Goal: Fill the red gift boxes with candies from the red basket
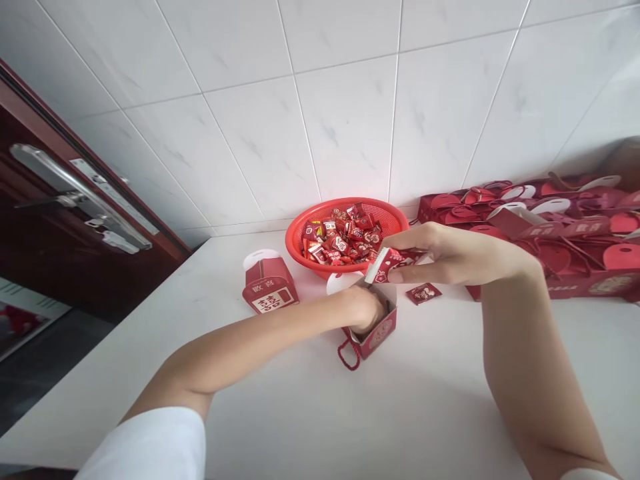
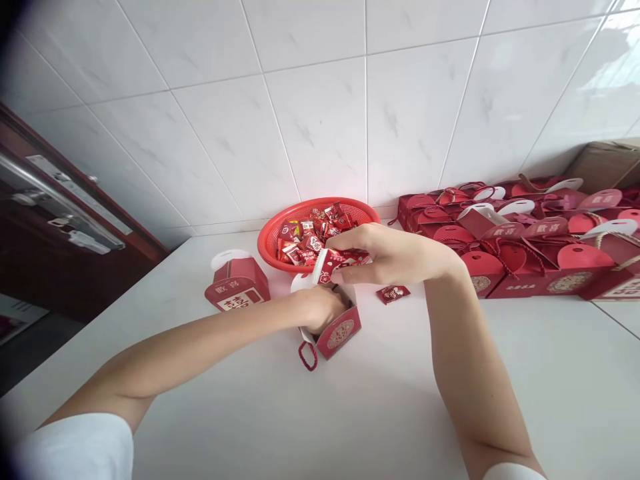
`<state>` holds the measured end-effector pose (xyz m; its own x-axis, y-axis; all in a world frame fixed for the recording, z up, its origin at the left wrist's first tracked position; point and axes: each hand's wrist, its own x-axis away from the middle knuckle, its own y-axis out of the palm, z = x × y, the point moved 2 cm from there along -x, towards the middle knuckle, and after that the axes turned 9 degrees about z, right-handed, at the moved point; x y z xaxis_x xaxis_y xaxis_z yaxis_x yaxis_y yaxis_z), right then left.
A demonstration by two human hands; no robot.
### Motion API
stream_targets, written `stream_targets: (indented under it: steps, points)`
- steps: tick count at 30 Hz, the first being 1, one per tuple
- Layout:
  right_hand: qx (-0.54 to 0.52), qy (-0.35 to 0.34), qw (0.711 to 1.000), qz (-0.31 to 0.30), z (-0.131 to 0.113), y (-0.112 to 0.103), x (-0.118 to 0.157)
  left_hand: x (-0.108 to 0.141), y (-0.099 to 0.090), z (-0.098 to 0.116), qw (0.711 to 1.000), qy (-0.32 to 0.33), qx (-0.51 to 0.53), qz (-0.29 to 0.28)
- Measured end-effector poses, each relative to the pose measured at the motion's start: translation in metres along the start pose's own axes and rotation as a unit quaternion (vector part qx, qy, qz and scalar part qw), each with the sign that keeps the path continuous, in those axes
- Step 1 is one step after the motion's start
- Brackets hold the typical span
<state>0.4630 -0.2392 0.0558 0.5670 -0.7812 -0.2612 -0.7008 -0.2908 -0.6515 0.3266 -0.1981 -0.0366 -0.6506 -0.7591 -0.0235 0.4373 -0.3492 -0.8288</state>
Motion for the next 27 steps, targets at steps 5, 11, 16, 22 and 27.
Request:
stream_targets:
  steps: [5,11,16,22,27]
  points:
    - [-0.025,-0.014,0.999,0.023,0.001,-0.01,0.009,0.03,-0.048,0.012,0.976,0.043,-0.183,-0.115]
    - [-0.06,-0.007,0.985,0.163,0.004,-0.027,0.018,0.053,-0.077,0.007,0.956,0.052,0.156,0.245]
    - [-0.118,0.032,0.952,0.281,0.006,-0.024,0.011,0.047,-0.062,0.005,0.887,0.051,0.281,0.363]
    - [-0.217,0.031,0.93,0.296,0.01,-0.009,-0.007,0.038,-0.055,0.008,0.854,0.037,0.341,0.391]
    - [-0.261,0.014,0.92,0.292,0.023,-0.004,-0.013,0.034,-0.05,0.005,0.838,0.024,0.427,0.339]
